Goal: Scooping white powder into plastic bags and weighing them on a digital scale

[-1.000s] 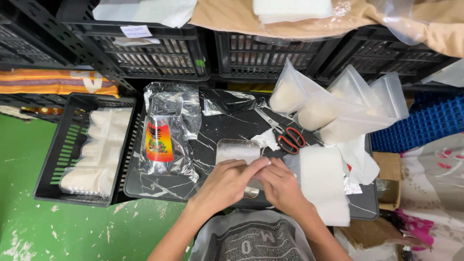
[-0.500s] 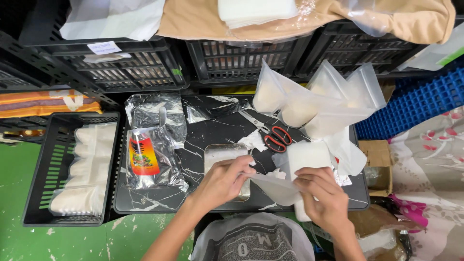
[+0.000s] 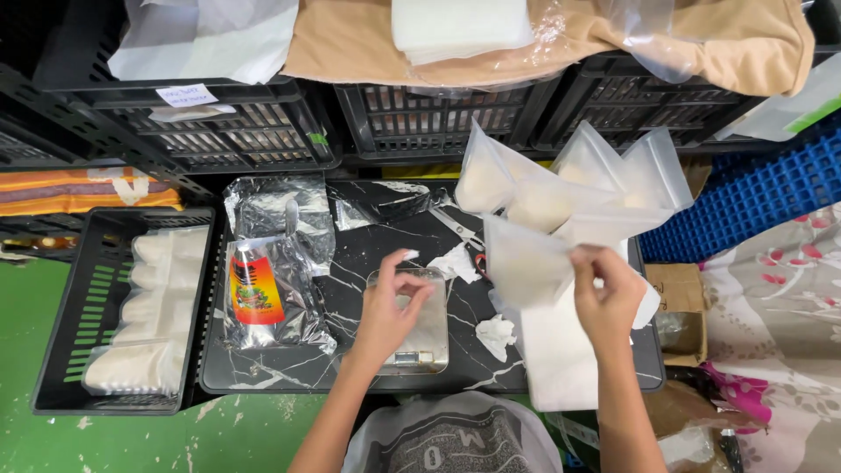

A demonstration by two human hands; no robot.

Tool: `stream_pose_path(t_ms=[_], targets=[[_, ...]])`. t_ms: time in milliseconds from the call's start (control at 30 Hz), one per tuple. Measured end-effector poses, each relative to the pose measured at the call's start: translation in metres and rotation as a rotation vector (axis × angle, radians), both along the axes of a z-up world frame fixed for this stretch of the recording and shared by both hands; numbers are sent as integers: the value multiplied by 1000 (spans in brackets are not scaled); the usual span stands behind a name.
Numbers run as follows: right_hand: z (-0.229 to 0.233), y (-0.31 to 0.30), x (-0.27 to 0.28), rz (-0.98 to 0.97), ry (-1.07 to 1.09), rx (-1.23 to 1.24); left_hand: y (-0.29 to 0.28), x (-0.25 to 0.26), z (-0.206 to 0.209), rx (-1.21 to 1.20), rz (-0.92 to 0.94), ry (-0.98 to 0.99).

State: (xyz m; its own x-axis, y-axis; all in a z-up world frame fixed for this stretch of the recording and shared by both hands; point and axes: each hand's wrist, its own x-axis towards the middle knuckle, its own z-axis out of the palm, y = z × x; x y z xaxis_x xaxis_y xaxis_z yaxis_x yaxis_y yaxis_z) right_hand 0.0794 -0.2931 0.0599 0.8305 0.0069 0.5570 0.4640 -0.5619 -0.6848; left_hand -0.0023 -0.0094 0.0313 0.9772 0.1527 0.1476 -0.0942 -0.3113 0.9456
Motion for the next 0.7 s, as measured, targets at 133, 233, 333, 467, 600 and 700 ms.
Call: stream_pose_path(t_ms=[133,233,333,467,600,700], targets=[[-40,-2,32,-53,-12,93,-4,-2,-12,-14,0,27],[-60,-2,35,-112,105,176,-9,-7,-21,-77,-2,41],[-58,1,29,-170,162,167,-8,-11,-23,-71,7,91],[-42,5,16,-187,-8,105,-6,-16,-33,-95,26,84],[-50,12,-5,-213,-52,170,-5,-21,-43,-56,34,70],[-56,18,-17,-174,67,199,-6,-25,-39,-66,4,123]])
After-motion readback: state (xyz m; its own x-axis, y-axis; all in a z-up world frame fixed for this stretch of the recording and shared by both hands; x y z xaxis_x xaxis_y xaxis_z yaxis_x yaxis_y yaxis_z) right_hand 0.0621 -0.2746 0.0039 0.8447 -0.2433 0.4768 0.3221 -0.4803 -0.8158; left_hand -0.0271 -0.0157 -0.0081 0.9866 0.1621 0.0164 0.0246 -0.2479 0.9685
